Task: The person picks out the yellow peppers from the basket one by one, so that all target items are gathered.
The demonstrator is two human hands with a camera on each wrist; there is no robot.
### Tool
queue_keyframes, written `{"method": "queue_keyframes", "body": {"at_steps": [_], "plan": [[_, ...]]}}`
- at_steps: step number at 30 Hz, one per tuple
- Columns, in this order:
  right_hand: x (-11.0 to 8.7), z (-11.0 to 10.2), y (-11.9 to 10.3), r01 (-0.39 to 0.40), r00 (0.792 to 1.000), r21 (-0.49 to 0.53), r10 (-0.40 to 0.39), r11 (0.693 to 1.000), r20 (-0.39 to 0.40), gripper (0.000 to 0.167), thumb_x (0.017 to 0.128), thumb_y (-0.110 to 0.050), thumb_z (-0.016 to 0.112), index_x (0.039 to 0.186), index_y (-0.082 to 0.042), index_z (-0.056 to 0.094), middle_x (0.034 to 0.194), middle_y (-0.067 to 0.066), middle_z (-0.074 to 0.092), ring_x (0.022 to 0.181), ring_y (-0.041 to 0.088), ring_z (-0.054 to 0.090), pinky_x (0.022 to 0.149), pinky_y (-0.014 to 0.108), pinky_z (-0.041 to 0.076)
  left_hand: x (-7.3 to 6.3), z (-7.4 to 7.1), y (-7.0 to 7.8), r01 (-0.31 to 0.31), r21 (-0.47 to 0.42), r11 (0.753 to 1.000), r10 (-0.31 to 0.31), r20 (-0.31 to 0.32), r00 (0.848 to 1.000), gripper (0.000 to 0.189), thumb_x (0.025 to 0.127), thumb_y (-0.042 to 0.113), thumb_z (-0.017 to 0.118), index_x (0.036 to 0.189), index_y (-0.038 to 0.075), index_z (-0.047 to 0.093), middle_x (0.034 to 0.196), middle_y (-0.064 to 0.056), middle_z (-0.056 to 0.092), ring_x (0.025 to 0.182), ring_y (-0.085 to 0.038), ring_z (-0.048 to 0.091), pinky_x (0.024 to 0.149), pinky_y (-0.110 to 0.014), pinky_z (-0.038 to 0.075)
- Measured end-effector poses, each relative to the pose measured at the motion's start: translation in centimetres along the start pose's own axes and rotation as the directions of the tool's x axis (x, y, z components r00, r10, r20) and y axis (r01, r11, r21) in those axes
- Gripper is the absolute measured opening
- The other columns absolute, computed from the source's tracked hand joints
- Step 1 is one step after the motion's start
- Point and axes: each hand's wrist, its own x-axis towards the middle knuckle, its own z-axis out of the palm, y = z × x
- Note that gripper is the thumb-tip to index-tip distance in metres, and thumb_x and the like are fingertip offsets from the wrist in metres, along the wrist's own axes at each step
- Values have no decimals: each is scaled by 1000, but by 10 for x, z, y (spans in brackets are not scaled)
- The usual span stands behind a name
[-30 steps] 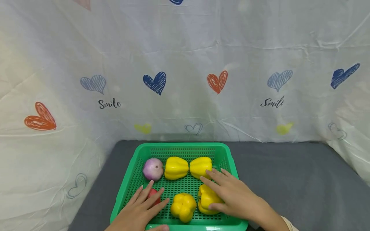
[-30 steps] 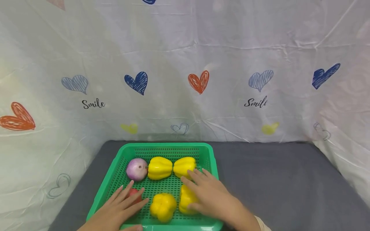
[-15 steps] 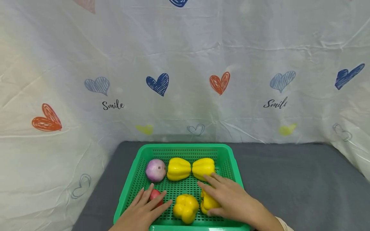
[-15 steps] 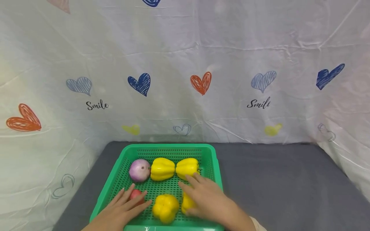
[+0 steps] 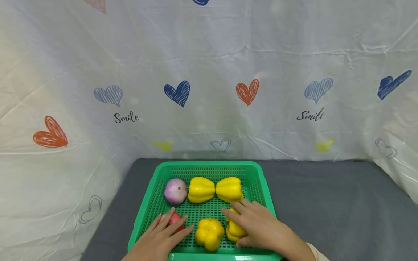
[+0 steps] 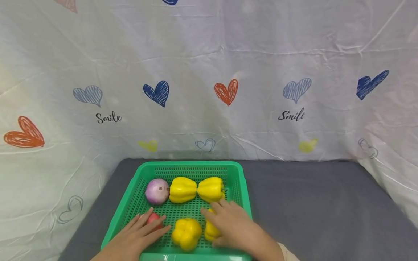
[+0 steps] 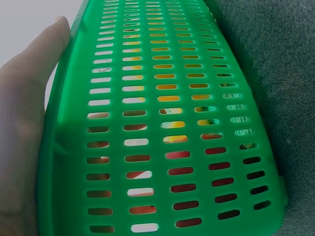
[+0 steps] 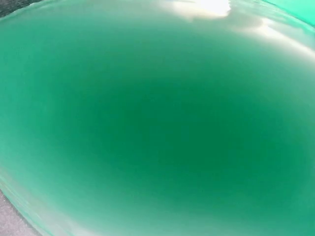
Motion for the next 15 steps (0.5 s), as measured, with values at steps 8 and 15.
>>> {"method": "queue_keyframes", "body": {"at_steps": [8,15], "plan": [[2,2,-1,-9,1000,36,9,999,11,79,76,-48,86,143,-18,56,130,5,58,100,18,56,68,31,49,0,2,-2,-6,24,1000,7,-11,1000,78,88,77,51,147,26,54,148,-5,52,134,-45,43,95,-66,44],[1,3,0,6,1000,24,-5,1000,-13,76,77,-48,86,140,-16,58,124,2,58,95,15,55,67,29,49,0,4,-3,-22,58,998,25,-46,999,77,87,78,52,144,26,56,146,-4,53,132,-44,46,94,-65,46]]}}
